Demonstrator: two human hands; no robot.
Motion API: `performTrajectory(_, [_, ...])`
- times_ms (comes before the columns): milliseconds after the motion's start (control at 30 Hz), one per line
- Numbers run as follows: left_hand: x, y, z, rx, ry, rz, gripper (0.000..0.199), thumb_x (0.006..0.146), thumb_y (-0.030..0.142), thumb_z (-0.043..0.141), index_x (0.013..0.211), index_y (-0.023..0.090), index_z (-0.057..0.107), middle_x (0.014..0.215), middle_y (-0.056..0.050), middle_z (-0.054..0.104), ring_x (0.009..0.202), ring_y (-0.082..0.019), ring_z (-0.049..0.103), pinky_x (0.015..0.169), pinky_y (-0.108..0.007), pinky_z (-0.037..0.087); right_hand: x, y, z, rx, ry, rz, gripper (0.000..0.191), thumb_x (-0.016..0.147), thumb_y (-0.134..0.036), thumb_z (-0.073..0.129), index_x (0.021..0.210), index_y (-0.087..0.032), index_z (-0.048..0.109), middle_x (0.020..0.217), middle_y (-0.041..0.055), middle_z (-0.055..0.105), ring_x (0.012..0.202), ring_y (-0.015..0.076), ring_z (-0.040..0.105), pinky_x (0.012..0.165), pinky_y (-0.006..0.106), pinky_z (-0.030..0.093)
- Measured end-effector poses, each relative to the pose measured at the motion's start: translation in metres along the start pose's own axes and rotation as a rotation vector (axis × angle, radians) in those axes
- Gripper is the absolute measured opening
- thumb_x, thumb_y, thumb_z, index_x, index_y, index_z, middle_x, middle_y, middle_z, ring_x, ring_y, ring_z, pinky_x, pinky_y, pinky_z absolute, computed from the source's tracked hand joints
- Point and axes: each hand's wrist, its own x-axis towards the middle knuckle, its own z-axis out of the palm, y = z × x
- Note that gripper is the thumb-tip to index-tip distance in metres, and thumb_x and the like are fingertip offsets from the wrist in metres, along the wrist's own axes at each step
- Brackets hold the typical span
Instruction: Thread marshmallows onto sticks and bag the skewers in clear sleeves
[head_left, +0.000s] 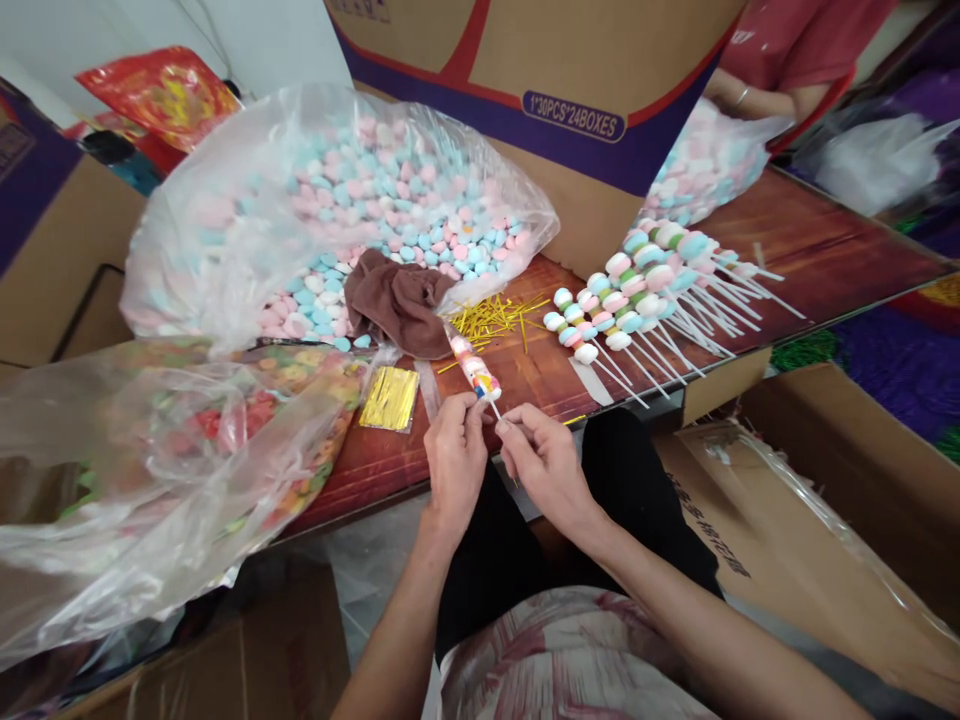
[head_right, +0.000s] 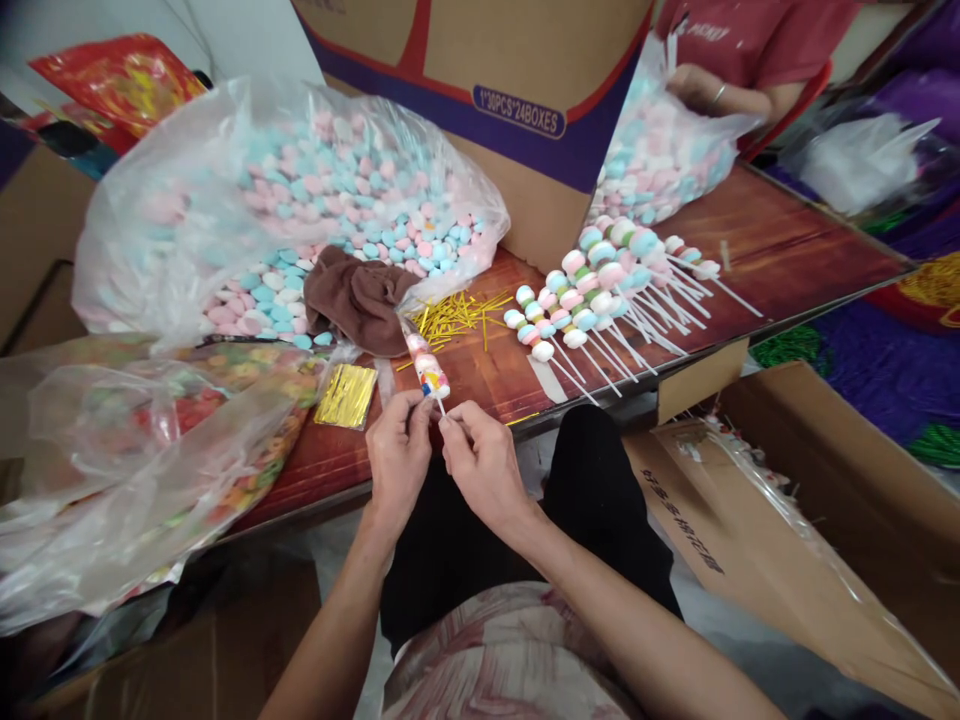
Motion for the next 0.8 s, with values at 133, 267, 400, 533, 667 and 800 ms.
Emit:
performTrajectory(133, [-0.002, -0.001, -0.004, 0.021, -0.086, 0.104, 0.015, 0.095, 0.022, 0.047, 0.085, 0.021, 0.059, 0.079, -0.001, 0.064, 0.072, -0.013, 0.059, 0.068, -0.024, 0.044, 0.004, 0.000, 0.001, 0.109, 0.036, -0.017, 0.022, 0.094, -0.033, 0.051, 0.077, -0.019, 0.054, 0.053, -0.0068, 0.046, 0.047, 0.0078, 0.041, 0.047, 0.020, 0.033])
performTrajectory(267, [-0.004, -0.003, -0.012, -0.077, -0.229, 0.178, 0.014, 0.096, 0.023, 0.047, 0.086, 0.021, 0.057, 0.080, -0.002, 0.060, 0.073, -0.014, 0.056, 0.069, -0.025, 0.043, 0.009, 0.001, -0.002, 0.173, 0.044, -0.013, 0.025, 0.094, -0.034, 0.054, 0.074, -0.019, 0.054, 0.052, -0.0071, 0.044, 0.047, 0.0070, 0.037, 0.046, 0.021, 0.029])
performTrajectory(400, [-0.006, -0.002, -0.016, -0.281, -0.218, 0.049, 0.016, 0.097, 0.031, 0.048, 0.087, 0.021, 0.056, 0.081, -0.001, 0.060, 0.074, -0.013, 0.057, 0.072, -0.026, 0.045, 0.012, 0.002, -0.005, 0.271, -0.002, 0.047, 0.027, 0.092, -0.038, 0.059, 0.074, -0.018, 0.056, 0.050, -0.0079, 0.043, 0.044, 0.0054, 0.031, 0.043, 0.020, 0.024])
performTrajectory(533, [-0.004, 0.002, -0.009, -0.607, -0.118, -0.219, 0.029, 0.097, 0.046, 0.047, 0.092, 0.019, 0.058, 0.093, -0.005, 0.066, 0.084, -0.016, 0.064, 0.079, -0.030, 0.050, 0.014, 0.002, 0.001, 0.404, 0.040, 0.087, 0.026, 0.089, -0.038, 0.062, 0.074, -0.018, 0.057, 0.046, -0.0090, 0.042, 0.041, 0.0042, 0.028, 0.041, 0.019, 0.020])
performTrajectory(667, [0.005, 0.010, 0.001, -0.912, -0.151, -0.455, 0.041, 0.091, 0.057, 0.052, 0.102, 0.017, 0.057, 0.104, -0.012, 0.071, 0.094, -0.021, 0.069, 0.083, -0.034, 0.053, 0.011, 0.002, 0.010, 0.533, -0.018, 0.161, 0.025, 0.087, -0.040, 0.064, 0.076, -0.018, 0.058, 0.044, -0.0105, 0.039, 0.038, 0.0034, 0.025, 0.039, 0.019, 0.017])
performTrajectory(800, [0.013, 0.019, 0.003, -1.030, -0.129, -0.547, 0.037, 0.083, 0.046, 0.069, 0.102, 0.017, 0.058, 0.107, -0.013, 0.073, 0.102, -0.024, 0.071, 0.088, -0.036, 0.053, 0.006, 0.002, 0.010, 0.493, -0.082, 0.209, 0.028, 0.087, -0.043, 0.063, 0.077, -0.018, 0.059, 0.048, -0.0091, 0.044, 0.037, 0.0033, 0.026, 0.038, 0.019, 0.016])
